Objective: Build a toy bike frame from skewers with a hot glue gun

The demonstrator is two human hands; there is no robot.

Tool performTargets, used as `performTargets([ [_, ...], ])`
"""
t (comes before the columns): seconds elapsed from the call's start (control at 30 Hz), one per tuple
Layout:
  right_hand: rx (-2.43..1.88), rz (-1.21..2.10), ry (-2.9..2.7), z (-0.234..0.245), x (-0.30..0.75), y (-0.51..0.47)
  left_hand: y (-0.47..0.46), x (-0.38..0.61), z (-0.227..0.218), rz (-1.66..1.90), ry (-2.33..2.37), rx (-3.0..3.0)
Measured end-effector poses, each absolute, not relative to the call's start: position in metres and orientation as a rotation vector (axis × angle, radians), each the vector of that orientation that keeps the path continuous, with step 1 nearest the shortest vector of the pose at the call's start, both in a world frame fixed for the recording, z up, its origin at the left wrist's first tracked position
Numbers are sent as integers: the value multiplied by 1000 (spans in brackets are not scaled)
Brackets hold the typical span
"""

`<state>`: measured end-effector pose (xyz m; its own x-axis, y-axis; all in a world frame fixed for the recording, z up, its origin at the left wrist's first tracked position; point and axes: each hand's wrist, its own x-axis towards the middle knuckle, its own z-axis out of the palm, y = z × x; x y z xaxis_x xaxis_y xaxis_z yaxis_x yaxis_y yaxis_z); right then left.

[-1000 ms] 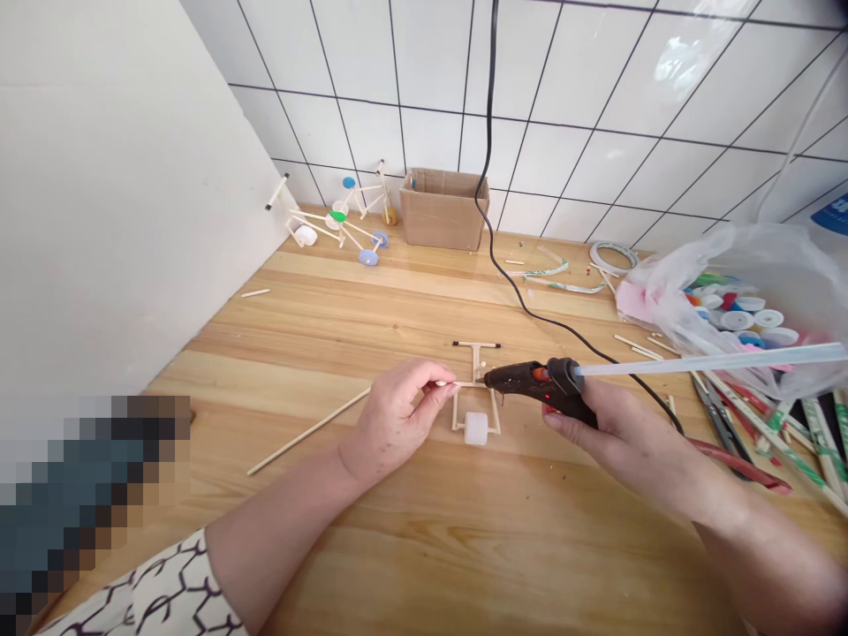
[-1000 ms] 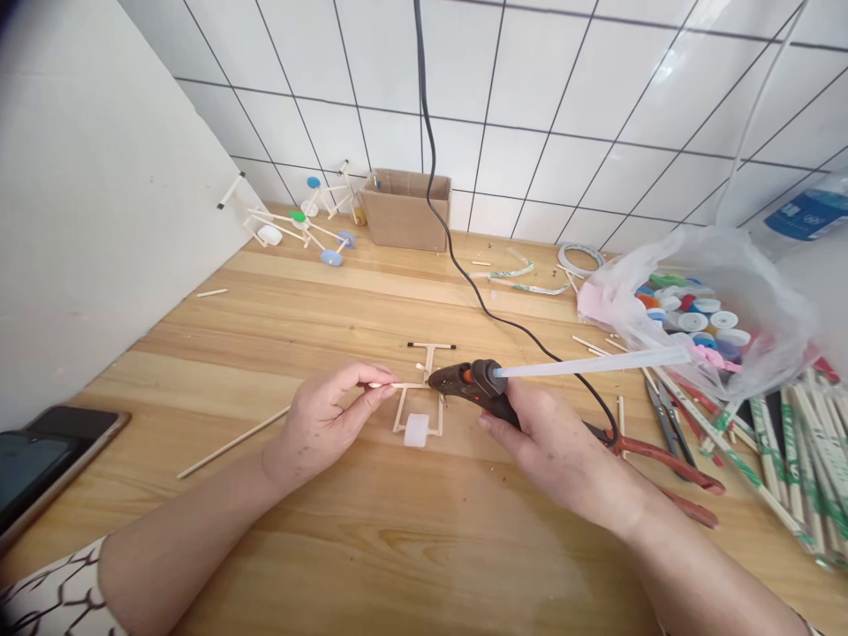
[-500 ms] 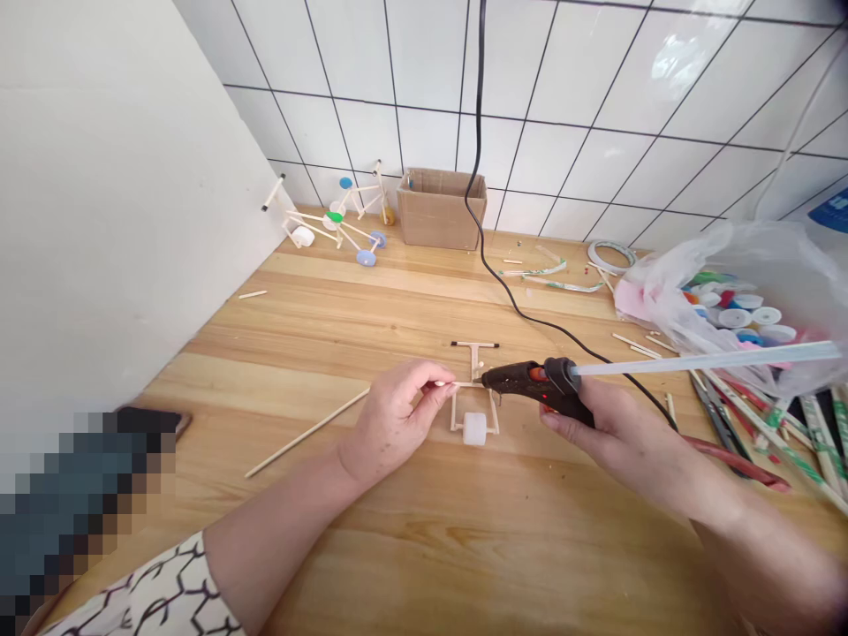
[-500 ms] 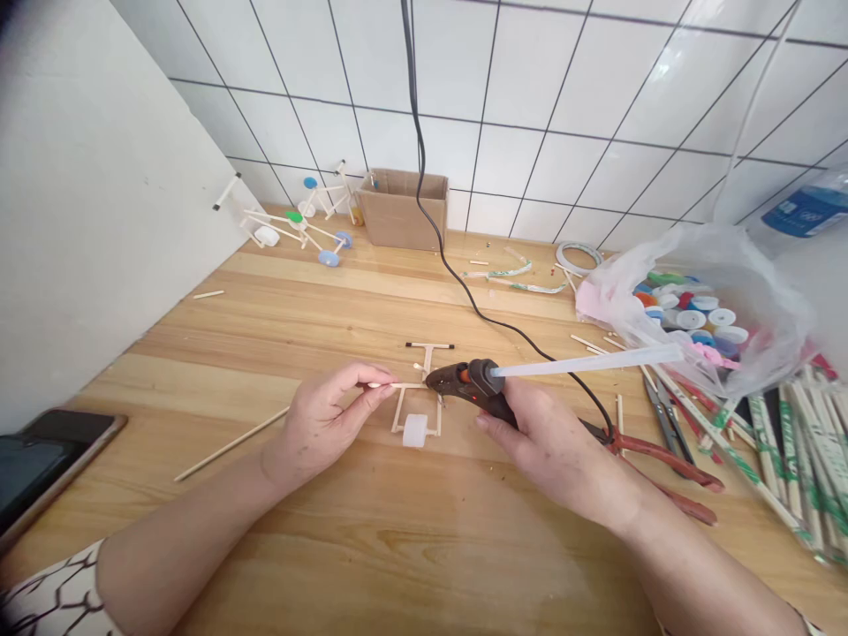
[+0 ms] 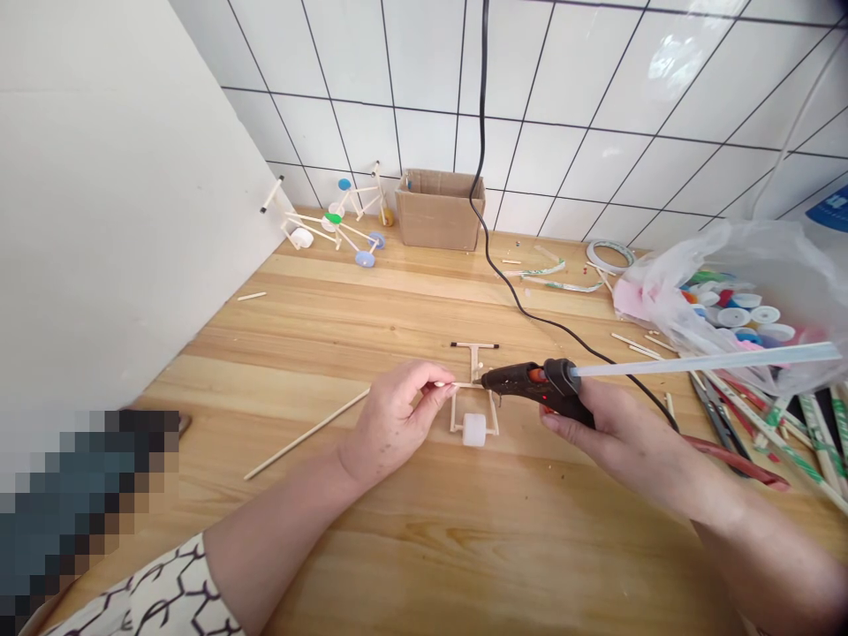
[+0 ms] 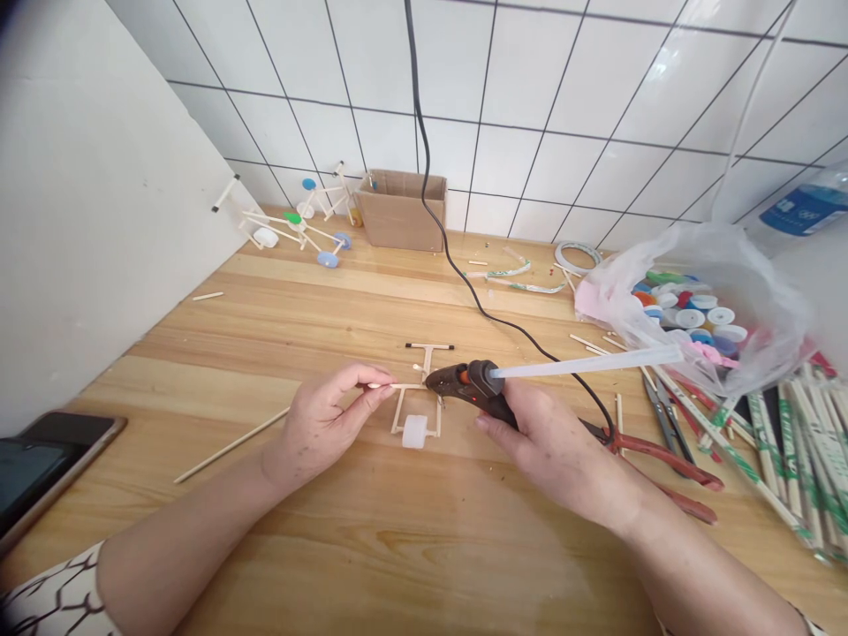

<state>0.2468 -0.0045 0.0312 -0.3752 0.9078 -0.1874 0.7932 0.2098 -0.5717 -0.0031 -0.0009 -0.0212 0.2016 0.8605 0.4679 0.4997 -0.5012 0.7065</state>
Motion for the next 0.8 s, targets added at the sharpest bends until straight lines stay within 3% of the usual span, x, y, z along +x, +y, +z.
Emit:
performTargets([
  [0.8, -1649, 892, -2297, 31, 250, -6, 0, -3, -22, 1210, 1273, 2095],
])
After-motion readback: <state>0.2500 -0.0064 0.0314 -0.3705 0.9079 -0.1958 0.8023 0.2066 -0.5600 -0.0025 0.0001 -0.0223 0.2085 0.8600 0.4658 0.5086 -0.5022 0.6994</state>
